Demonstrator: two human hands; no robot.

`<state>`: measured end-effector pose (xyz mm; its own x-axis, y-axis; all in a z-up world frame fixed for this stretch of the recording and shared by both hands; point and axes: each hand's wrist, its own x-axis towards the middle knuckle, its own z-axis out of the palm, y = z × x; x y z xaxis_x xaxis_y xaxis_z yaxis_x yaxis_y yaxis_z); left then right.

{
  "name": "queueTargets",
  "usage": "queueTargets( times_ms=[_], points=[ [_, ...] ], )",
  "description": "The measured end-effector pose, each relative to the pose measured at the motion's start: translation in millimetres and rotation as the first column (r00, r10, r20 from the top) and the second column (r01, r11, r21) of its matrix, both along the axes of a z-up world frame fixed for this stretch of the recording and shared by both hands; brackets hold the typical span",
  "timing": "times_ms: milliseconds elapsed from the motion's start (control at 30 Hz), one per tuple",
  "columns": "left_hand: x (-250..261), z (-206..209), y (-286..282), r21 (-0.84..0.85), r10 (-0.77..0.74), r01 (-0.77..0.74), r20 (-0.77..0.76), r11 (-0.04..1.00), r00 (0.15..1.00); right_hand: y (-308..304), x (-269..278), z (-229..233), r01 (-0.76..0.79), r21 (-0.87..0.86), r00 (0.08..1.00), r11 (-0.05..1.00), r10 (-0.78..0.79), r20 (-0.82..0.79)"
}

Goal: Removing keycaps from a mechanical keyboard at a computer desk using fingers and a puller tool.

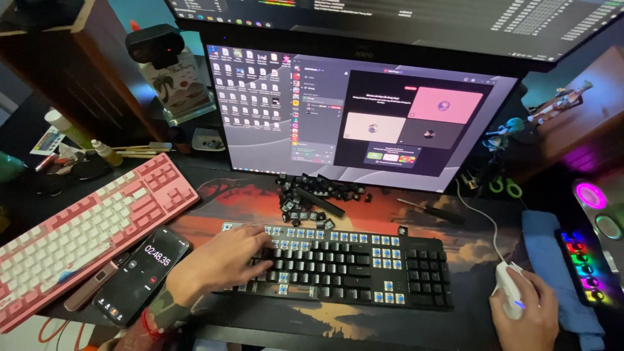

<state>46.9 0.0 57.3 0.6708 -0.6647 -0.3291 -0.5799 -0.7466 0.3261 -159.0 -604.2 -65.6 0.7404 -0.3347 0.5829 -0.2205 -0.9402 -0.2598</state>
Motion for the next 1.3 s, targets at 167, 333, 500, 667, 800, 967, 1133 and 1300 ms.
queueTargets(
  times_ms=[167,333,500,667,800,967,1133,1300],
  points=[
    [5,-16,-5,-0.060,0.107,-0.108,-0.014,0.992,0.994,-4,0,-3,0.020,0.029,0.999,0.999,-0.018,-0.050],
    [9,-26,0,-0.093,0.050,-0.050,0.000,0.994,0.999,-4,0,-4,0.041,0.031,0.998,0.999,-0.039,-0.057],
    [11,-13,-4,0.025,-0.025,0.026,-0.047,0.999,0.999,-1,0,-1,0.043,0.039,0.997,0.998,-0.041,-0.060],
    [7,-8,-5,0.053,-0.026,0.028,-0.035,0.998,0.999,-9,0,-8,0.039,0.029,0.996,0.999,-0.036,-0.076],
    [4,13,-15,-0.078,0.078,-0.081,-0.039,0.994,0.996,-8,0,-6,0.035,0.023,0.998,0.999,-0.033,-0.054],
    [14,16,-40,-0.233,0.088,-0.027,0.254,0.972,0.963,-6,-1,-3,0.050,0.074,0.995,0.996,-0.043,-0.092],
    [11,41,-70,-0.071,0.079,-0.064,0.235,0.995,0.969,-5,-2,-7,0.033,0.046,0.999,0.998,-0.031,-0.042],
    [-7,-1,-46,-0.037,0.009,-0.002,0.203,0.999,0.979,5,2,-7,-0.010,0.032,0.996,0.999,0.007,0.092]
  ],
)
